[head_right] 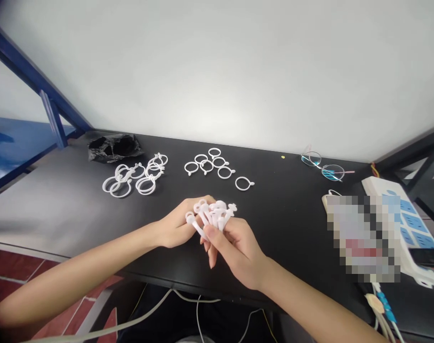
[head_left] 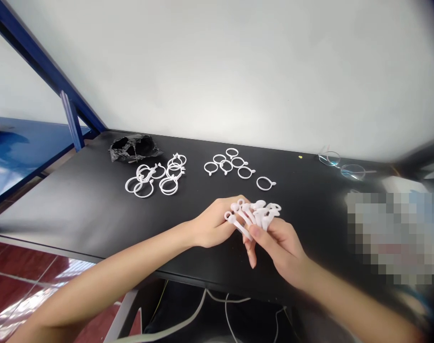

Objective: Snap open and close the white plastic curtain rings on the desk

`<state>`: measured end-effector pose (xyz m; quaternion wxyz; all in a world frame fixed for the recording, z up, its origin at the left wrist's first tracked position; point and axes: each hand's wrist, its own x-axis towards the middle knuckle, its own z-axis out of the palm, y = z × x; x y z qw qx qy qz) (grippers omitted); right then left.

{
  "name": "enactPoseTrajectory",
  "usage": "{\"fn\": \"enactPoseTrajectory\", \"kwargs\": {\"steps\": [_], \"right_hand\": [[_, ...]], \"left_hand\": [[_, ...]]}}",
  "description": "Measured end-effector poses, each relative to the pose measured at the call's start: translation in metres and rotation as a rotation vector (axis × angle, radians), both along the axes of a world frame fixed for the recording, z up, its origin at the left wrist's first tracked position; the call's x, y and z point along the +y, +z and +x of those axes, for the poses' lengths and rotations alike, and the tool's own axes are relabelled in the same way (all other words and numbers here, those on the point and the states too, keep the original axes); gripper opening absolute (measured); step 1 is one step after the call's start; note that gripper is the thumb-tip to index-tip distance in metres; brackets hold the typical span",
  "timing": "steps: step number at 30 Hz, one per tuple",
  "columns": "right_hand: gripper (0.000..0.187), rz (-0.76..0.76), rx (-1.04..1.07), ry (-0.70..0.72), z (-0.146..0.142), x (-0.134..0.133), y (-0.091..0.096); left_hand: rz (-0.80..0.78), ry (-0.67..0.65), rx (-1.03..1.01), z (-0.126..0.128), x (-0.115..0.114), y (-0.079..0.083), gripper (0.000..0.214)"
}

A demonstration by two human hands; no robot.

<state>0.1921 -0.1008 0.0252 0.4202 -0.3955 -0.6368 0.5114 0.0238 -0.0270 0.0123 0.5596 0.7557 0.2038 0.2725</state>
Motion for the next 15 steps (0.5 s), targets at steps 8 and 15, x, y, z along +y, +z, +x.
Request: {"fn": "enactPoseTrajectory", "kwargs": {"steps": [8, 15], "right_hand": [[0.035, -0.447, 0.353, 0.085, 0.001, 0.018, -0.010], [0.034, -0.331, 0.309, -0.412, 0.006, 0.024, -0.017]], "left_hand": [[-0.327, 0.048, -0.100, 0.009, 0.007, -0.008, 0.022], [0.229, 0.367, 0.337, -0.056, 0.046, 0.029, 0.019]]}}
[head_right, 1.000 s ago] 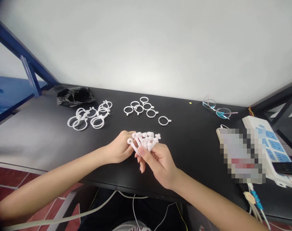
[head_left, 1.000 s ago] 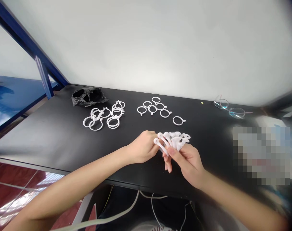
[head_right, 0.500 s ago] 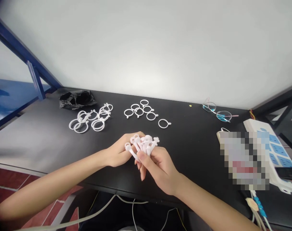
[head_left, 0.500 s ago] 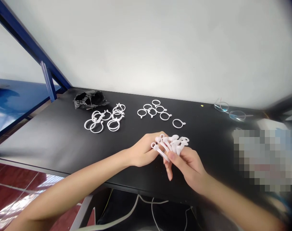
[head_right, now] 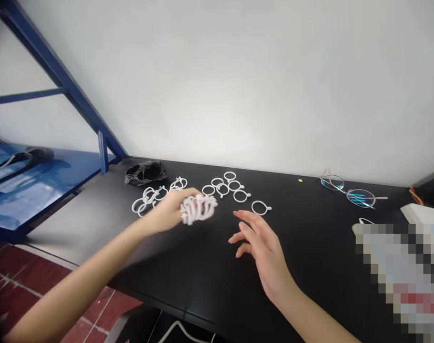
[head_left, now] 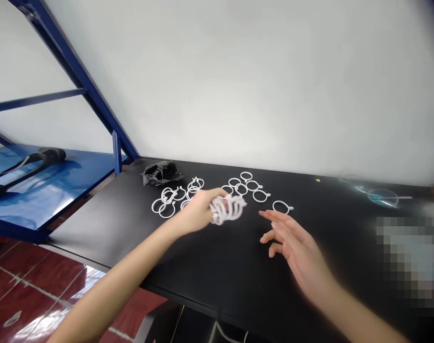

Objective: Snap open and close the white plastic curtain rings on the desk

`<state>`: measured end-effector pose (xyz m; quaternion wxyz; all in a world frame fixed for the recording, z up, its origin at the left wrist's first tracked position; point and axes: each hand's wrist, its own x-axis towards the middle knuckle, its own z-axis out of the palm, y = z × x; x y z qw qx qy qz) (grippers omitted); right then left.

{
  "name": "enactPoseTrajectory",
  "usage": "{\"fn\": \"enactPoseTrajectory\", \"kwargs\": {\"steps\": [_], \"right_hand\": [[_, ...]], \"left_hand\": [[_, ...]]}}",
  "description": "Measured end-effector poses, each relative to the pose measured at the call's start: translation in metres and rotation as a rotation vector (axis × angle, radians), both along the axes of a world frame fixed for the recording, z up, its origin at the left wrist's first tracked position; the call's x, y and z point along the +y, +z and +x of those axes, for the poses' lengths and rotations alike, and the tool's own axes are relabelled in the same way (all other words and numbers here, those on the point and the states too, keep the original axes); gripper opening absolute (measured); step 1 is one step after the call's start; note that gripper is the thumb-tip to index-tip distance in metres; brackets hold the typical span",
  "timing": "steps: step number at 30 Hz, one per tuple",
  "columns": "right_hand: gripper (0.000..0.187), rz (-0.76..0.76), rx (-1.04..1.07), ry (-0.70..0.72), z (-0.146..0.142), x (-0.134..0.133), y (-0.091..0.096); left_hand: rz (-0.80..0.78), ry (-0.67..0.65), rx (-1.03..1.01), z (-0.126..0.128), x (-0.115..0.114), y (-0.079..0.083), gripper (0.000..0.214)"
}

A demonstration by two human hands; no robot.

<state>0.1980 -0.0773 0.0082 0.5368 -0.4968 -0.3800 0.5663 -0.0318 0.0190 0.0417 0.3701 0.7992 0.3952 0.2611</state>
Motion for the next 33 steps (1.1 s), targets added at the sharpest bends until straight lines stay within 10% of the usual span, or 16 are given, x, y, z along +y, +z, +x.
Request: {"fn": "enactPoseTrajectory", "kwargs": {"steps": [6, 21, 27, 33], "right_hand": [[0.033, -0.026, -0.040, 0.005, 0.006, 0.002, 0.001], [0.035, 0.051, -0.269, -0.064, 0.020, 0.015, 0.013], [0.026, 0.162, -1.268, 0.041, 0.067, 0.056, 0.023], [0.008, 0.048, -1.445, 0.271, 0.081, 0.102, 0.017]], "left_hand": [[-0.040, 0.175, 0.321, -0.076, 0.036, 0.020, 0.026], [0.160, 0.256, 0.491, -0.118, 0.033, 0.002, 0.040], [0.486, 0.367, 0.513, -0.076, 0.030, 0.004, 0.028], [0.408, 0.075, 0.501, 0.007, 0.059, -0.009, 0.032]]}}
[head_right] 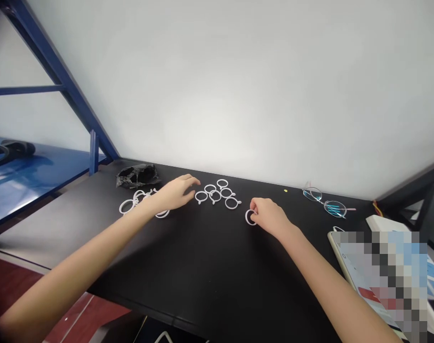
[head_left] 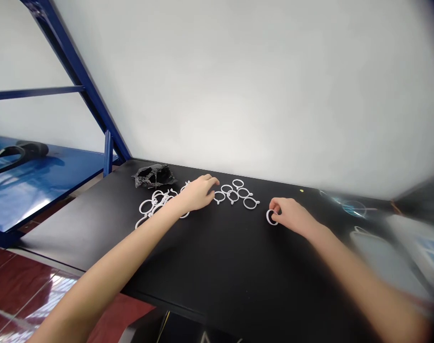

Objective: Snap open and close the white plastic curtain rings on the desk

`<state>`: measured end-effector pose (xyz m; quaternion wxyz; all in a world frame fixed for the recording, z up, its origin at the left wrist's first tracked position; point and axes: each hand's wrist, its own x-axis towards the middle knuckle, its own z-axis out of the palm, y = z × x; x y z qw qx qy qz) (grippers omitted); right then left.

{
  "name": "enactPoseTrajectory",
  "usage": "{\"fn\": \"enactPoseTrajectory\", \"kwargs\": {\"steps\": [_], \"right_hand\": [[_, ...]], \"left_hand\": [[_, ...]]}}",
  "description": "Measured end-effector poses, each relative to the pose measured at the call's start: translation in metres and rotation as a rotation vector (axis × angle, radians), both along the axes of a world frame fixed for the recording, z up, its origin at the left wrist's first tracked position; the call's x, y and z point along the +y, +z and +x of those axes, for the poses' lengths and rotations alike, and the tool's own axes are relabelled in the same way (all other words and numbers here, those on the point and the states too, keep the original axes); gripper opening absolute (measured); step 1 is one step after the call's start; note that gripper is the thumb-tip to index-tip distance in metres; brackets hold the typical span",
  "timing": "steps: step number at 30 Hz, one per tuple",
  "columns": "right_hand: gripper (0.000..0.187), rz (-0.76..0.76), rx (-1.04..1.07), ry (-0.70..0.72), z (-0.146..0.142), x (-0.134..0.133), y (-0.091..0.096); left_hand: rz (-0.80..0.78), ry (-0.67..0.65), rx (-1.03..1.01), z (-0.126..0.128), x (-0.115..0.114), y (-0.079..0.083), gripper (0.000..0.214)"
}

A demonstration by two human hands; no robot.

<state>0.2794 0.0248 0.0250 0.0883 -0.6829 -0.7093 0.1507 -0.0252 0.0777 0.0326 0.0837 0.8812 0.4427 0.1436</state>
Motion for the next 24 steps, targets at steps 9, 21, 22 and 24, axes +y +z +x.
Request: {"fn": "enactPoseTrajectory", "kwargs": {"steps": [9, 21, 22, 24], "right_hand": [[0.026, -0.057, 0.173, 0.277, -0.025, 0.033, 0.015], [0.013, -0.076, 0.035, 0.415, -0.039, 0.062, 0.018], [0.013, -0.065, 0.053, 0.422, -0.040, 0.065, 0.021], [0.009, -0.036, 0.103, 0.428, -0.041, 0.073, 0.024]], "left_hand": [[-0.194, -0.065, 0.051, 0.019, 0.038, -0.018, 0.014], [-0.223, -0.190, 0.014, 0.060, 0.053, -0.002, 0.008], [-0.220, -0.173, 0.034, 0.062, 0.055, -0.007, 0.009], [-0.219, -0.134, 0.067, 0.064, 0.056, -0.014, 0.017]]}}
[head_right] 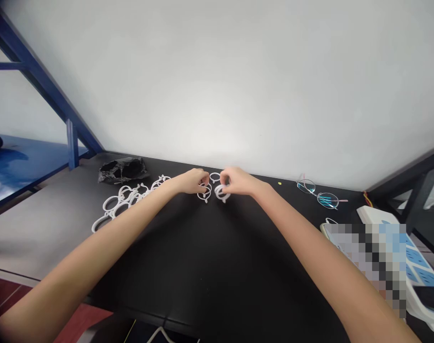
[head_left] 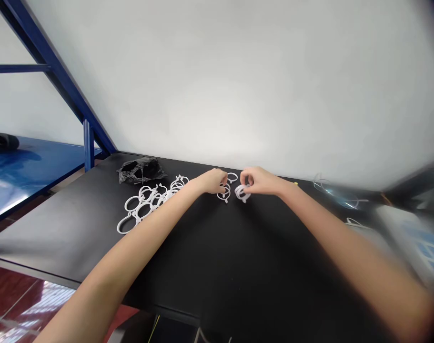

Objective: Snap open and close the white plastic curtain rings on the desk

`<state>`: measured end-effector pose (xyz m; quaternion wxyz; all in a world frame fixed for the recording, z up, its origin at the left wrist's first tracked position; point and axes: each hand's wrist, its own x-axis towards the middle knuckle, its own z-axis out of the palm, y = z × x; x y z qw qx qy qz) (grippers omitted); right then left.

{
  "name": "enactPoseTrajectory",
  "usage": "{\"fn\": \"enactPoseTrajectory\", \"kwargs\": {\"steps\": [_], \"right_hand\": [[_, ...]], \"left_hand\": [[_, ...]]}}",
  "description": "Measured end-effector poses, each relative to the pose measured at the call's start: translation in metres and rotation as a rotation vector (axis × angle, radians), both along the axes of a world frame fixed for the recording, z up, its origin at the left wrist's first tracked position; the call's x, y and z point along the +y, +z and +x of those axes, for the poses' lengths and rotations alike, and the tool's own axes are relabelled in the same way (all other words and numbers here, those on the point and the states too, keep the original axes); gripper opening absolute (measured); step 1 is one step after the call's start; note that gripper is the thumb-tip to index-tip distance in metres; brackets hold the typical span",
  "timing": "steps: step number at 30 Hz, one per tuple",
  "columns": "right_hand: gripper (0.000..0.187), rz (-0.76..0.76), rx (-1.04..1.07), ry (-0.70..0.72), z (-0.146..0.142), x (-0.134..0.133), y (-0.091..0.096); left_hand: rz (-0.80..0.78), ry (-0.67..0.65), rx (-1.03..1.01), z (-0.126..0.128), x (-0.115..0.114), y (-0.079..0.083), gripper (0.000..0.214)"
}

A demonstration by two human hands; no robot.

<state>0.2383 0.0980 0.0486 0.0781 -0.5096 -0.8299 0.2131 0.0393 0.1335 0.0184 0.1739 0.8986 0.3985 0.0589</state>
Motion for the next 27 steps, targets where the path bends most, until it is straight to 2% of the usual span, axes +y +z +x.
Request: {"fn": "enactPoseTrajectory", "kwargs": {"steps": [5, 10, 15, 18, 22, 24, 27], "right_hand": [[0.009, -0.011, 0.083, -0.006, -0.013, 0.032, -0.014], [0.012, -0.087, 0.094, -0.075, -0.020, 0.044, -0.027], [0.020, -0.227, 0.122, -0.019, -0.014, 0.017, -0.015], [0.019, -0.255, 0.143, 0.003, -0.008, -0.006, -0.012], [0.023, -0.236, 0.190, 0.022, -0.005, -0.031, -0.014], [0.023, -0.240, 0.212, 0.042, -0.004, -0.041, -0.012], [0.024, -0.248, 0.238, 0.056, -0.003, -0.053, -0.004]], "left_hand": [[-0.003, 0.031, 0.040, 0.003, -0.014, -0.003, 0.036], [0.091, -0.039, -0.051, -0.007, -0.044, 0.008, 0.022], [0.265, -0.162, -0.291, -0.033, -0.077, 0.013, 0.021], [0.406, -0.196, -0.454, -0.043, -0.091, 0.004, 0.016], [0.669, -0.196, -0.575, -0.041, -0.101, -0.008, 0.007], [0.643, -0.168, -0.623, -0.039, -0.105, -0.010, 0.010], [0.392, -0.113, -0.677, -0.037, -0.110, -0.009, 0.024]]}}
